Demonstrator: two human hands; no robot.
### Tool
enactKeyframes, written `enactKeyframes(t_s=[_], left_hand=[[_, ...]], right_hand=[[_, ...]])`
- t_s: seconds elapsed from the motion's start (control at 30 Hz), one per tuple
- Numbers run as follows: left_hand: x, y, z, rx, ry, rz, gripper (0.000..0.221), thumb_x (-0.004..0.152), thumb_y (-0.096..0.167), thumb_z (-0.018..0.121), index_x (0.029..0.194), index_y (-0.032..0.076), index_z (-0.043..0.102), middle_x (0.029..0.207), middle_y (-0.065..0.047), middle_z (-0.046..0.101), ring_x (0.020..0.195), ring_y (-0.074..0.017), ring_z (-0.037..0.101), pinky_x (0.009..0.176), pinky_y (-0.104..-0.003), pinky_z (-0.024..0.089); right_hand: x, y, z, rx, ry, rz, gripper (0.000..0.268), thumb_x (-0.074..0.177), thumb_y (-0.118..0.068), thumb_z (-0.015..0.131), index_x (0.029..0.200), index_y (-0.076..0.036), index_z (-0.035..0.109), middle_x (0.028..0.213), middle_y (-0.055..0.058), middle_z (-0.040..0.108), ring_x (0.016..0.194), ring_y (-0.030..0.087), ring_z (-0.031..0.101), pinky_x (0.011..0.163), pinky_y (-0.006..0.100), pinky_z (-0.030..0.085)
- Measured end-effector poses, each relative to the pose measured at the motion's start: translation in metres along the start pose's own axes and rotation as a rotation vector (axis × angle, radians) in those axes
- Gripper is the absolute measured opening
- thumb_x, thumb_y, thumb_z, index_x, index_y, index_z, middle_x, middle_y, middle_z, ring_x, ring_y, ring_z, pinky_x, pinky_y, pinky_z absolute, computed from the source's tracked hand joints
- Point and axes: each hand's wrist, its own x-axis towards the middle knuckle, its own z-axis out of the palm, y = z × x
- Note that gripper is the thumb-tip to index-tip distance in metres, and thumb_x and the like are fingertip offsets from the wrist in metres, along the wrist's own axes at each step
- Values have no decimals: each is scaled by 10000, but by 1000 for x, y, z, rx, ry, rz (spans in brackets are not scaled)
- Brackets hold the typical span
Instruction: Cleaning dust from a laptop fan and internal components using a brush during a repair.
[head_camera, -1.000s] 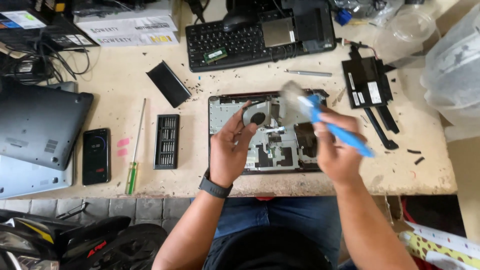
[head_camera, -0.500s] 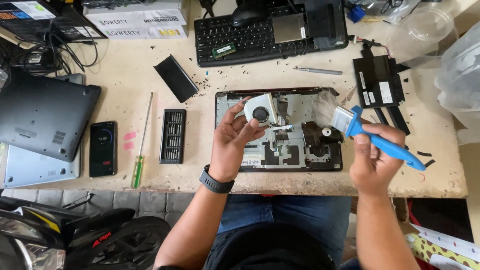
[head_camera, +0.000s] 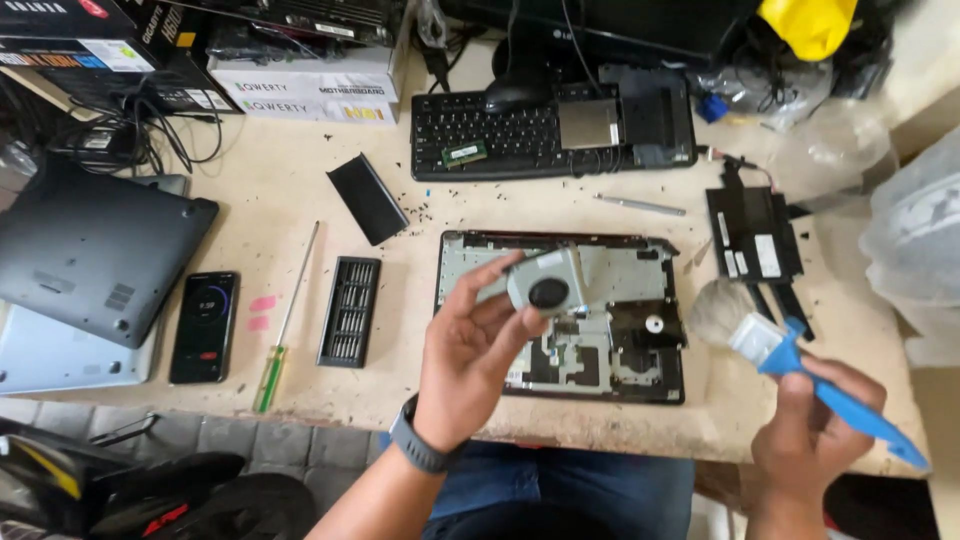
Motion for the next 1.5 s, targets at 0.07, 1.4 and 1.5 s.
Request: enactKeyframes(t_s=[0.07,1.4,1.5], left_hand=[[-4,8,5,-2,4,-11,470,977,77,659,1412,43,482,1254,-207,703,1100,-291,739,947,-397,655],[2,-54,-22,-56,-46,-98,470,1037,-9,536,1488,105,470,967,8,562,883,-130,630,836,-333,630],[1,-51,-9,40,-9,-79,503,984,-132,499,1453,47,505,1026,-152,676,932,-248,722,829,-362,646]], right_hand=[[-1,12,-5,-15,-2,-44,340,1123,-240,612,1243,64,518,1097,212,570,913,283,613,795,340,515],[25,-52,53,501,-184,-170,127,1053,-215,575,1136,-137,519,739,-63,447,621,25,349,866,300,588],[13,-71,86,412,-167,14,124,935,-109,705,995,-39,621,707,-40,504,631,-8,502,550,119,463]])
